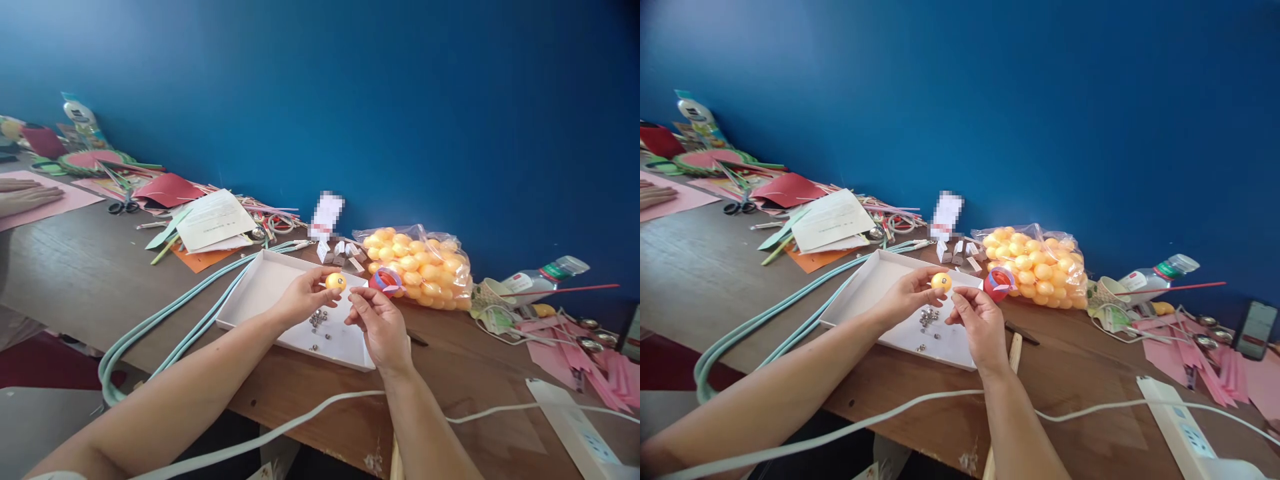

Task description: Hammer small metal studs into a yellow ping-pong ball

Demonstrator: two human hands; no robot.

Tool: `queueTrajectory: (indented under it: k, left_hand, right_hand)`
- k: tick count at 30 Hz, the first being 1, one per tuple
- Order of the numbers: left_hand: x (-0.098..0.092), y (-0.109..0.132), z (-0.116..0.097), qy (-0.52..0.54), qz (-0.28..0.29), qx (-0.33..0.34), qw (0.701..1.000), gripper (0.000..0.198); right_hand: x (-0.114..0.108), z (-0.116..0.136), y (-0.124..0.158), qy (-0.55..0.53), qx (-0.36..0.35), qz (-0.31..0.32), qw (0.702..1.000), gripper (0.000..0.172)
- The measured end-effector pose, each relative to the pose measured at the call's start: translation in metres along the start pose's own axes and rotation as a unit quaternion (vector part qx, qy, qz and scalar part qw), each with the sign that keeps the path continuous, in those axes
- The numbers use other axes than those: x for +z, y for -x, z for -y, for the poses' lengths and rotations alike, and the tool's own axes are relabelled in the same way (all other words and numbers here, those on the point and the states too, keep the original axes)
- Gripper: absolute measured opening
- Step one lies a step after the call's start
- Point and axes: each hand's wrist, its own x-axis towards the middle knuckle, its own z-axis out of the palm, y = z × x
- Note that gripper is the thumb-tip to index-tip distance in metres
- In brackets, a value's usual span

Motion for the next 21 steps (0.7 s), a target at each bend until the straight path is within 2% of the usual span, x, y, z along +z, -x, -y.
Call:
queueTrajectory:
  k: [9, 16, 21]
  left_hand:
    - [0.0009, 0.0005, -0.0007, 0.008, 0.007, -0.013, 1.0, 0.051]
    - [0.0009, 0.0001, -0.0015, 0.025, 0.0, -0.025, 0.999, 0.053]
    - [0.0012, 0.0008, -0.0023, 0.02, -0.003, -0.028, 0.999, 0.054]
  right_hand:
    - [0.0003, -0.0022, 0.0018, -0.02, -0.007, -0.001, 1.0, 0.021]
    - [0.0029, -0.0006, 0.0022, -0.074, -0.046, -0.026, 0.996, 0.013]
    - [0.0032, -0.0008, 0.002, -0.07, -0.055, -0.019, 0.996, 0.012]
